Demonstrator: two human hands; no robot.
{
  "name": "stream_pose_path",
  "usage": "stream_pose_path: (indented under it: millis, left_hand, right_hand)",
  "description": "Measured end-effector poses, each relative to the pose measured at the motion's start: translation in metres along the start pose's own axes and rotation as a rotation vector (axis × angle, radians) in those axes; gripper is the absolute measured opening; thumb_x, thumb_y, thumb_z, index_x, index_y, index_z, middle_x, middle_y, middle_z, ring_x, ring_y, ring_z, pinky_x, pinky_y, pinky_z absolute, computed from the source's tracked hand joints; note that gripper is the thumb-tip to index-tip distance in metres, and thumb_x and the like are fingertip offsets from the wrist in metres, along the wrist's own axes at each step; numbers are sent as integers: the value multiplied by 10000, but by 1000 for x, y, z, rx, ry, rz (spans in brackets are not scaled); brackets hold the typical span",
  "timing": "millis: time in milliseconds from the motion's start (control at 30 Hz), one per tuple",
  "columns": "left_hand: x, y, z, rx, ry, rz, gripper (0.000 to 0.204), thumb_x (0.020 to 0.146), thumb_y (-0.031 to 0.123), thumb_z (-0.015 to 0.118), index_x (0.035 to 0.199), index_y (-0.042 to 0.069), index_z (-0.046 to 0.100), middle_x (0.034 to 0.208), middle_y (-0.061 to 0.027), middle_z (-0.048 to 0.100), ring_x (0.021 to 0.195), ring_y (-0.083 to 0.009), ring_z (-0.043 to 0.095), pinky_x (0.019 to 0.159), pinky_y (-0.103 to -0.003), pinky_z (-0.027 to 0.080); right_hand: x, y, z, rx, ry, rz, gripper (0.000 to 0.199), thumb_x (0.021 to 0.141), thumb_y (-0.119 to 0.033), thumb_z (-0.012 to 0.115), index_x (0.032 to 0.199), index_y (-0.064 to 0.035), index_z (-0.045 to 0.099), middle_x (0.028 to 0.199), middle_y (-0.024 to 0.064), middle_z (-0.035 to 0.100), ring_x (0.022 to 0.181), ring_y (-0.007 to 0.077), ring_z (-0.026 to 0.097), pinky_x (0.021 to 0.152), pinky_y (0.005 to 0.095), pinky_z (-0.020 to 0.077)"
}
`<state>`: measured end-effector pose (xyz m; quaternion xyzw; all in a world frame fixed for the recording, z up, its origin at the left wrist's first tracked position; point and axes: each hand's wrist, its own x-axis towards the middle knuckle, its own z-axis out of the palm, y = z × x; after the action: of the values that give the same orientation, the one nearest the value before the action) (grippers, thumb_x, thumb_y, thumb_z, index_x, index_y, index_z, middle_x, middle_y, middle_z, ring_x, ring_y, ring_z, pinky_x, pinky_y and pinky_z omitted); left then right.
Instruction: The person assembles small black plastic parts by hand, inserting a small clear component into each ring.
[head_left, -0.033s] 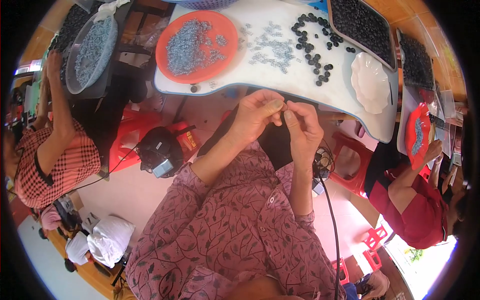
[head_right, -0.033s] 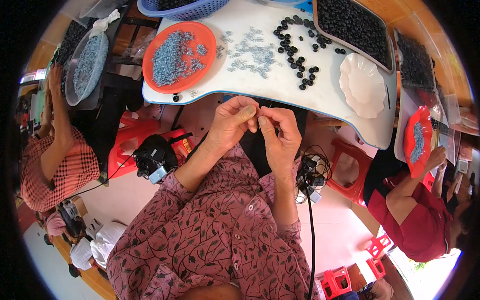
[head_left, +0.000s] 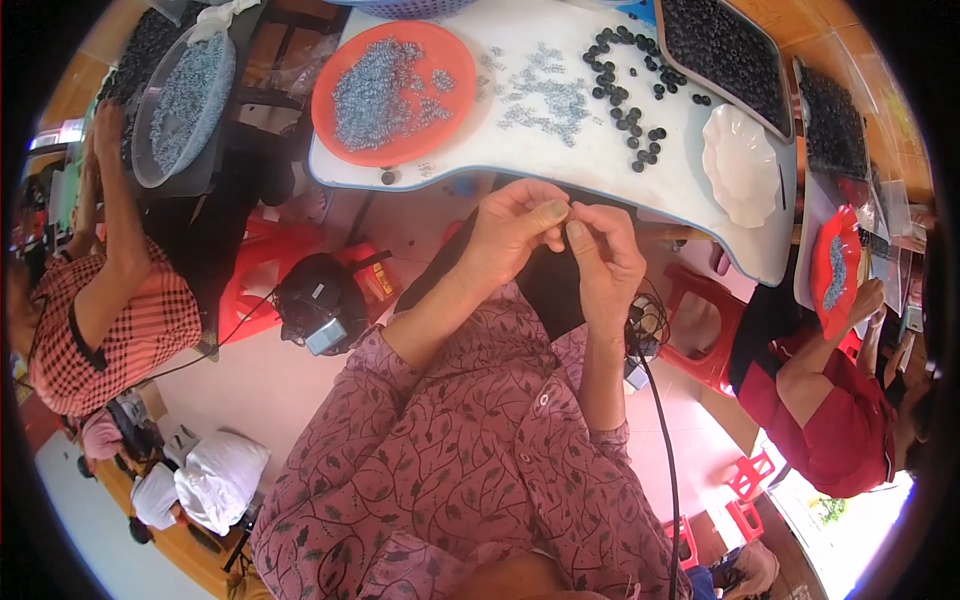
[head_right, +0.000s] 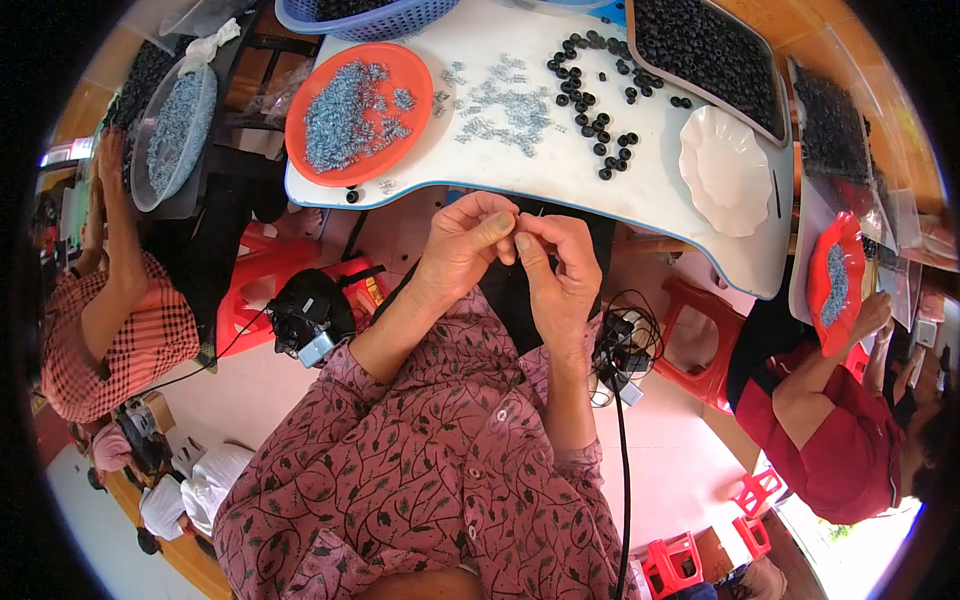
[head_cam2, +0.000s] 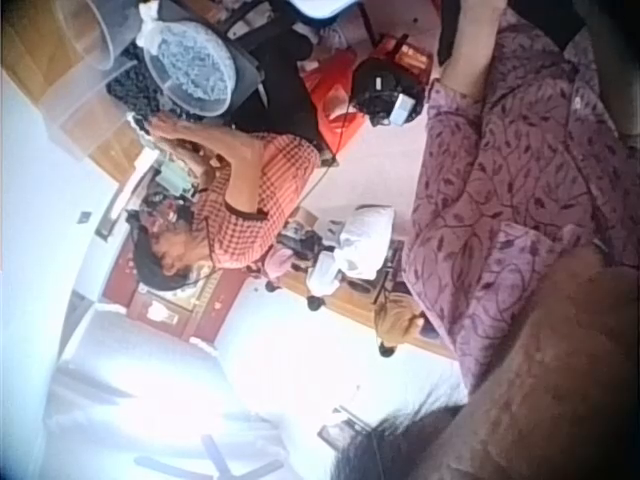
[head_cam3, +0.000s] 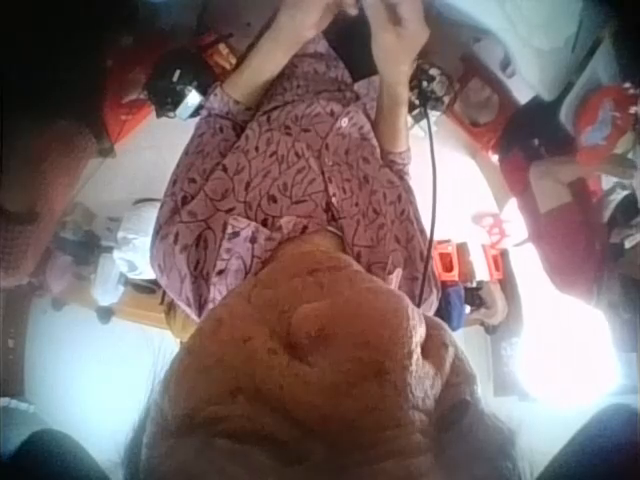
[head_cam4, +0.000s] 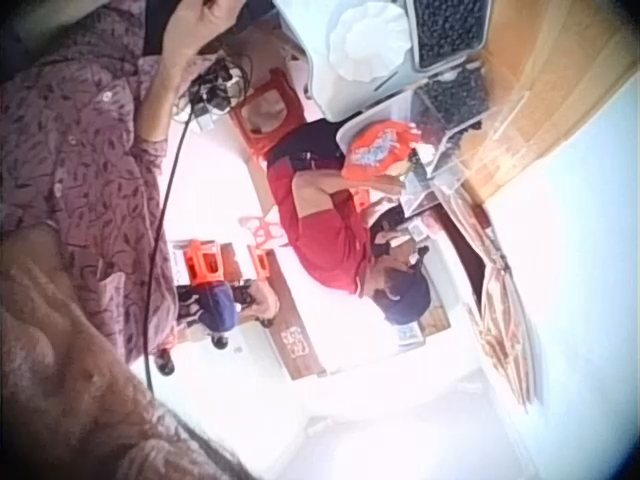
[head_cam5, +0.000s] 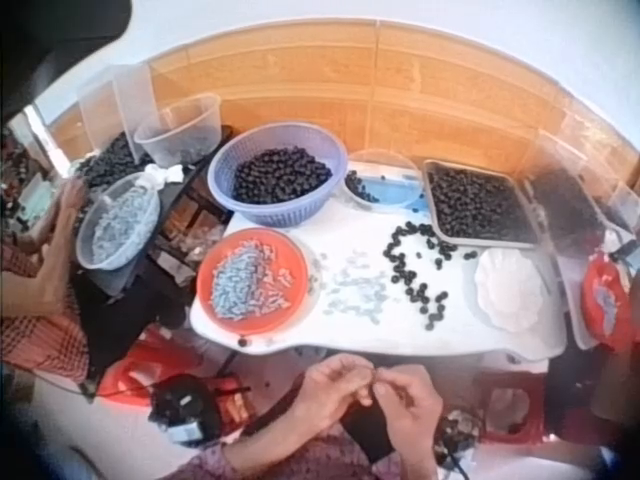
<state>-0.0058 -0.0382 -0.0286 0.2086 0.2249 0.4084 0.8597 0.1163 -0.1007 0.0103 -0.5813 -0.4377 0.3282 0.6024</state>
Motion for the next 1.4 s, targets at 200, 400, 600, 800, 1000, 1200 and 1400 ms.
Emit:
stream_pose_path:
  millis: [200, 400, 600, 800, 1000, 1200, 1400]
  left_hand:
    - [-5, 2, 11, 243, 29, 73, 230, 855, -9, 673, 1081, -21, 634, 897, -83, 657, 719, -123, 628, 668, -259, 546]
    - [-6, 3, 16, 478, -71, 209, 326, 851, -37, 662, 1174, -15, 629, 933, -44, 626, 783, -109, 628, 719, -216, 532]
    - [-7, 5, 17, 515, -66, 212, 305, 861, -38, 648, 1165, -12, 636, 944, -37, 615, 774, -97, 615, 706, -209, 523]
    - [-8, 3, 19, 572, -67, 213, 288, 864, -30, 648, 1152, -20, 638, 946, -41, 618, 760, -89, 606, 692, -206, 518]
    - [-9, 2, 17, 573, -66, 153, 264, 866, -37, 640, 1130, -15, 640, 895, -38, 633, 734, -87, 604, 680, -210, 509]
    - [-9, 1, 17, 423, -56, 95, 266, 869, -36, 635, 1134, -9, 637, 861, -38, 646, 726, -92, 608, 683, -221, 509]
    - [-9, 2, 21, 466, -73, 103, 263, 876, -30, 629, 1139, -17, 635, 905, -44, 647, 728, -96, 605, 690, -229, 510]
  right_hand:
    - [0, 4, -2, -27, 11, 9, 175, 863, 47, 639, 1027, -9, 654, 982, 41, 567, 861, 98, 557, 749, 214, 458]
    - [2, 4, -9, 49, 34, 53, 133, 885, 44, 618, 1009, 3, 640, 994, 22, 569, 869, 78, 551, 769, 203, 454]
    - [0, 9, -13, 124, 6, 108, 108, 905, 1, 613, 1010, 4, 640, 964, 9, 592, 857, 69, 544, 787, 205, 441]
    - [-2, 12, -17, 276, -18, 221, 118, 914, -56, 630, 1014, 5, 641, 912, -6, 603, 853, 69, 543, 784, 205, 432]
    - [-4, 11, -15, 163, -16, 179, 53, 923, -40, 609, 944, 6, 622, 894, 8, 594, 807, 64, 536, 748, 213, 442]
    - [-2, 10, -13, 166, -6, 94, 43, 932, -24, 584, 935, 12, 607, 882, 18, 593, 790, 73, 546, 720, 207, 450]
    - [-2, 14, -21, 361, -52, 198, 78, 938, -49, 586, 970, 13, 620, 909, 23, 610, 819, 79, 572, 743, 222, 476]
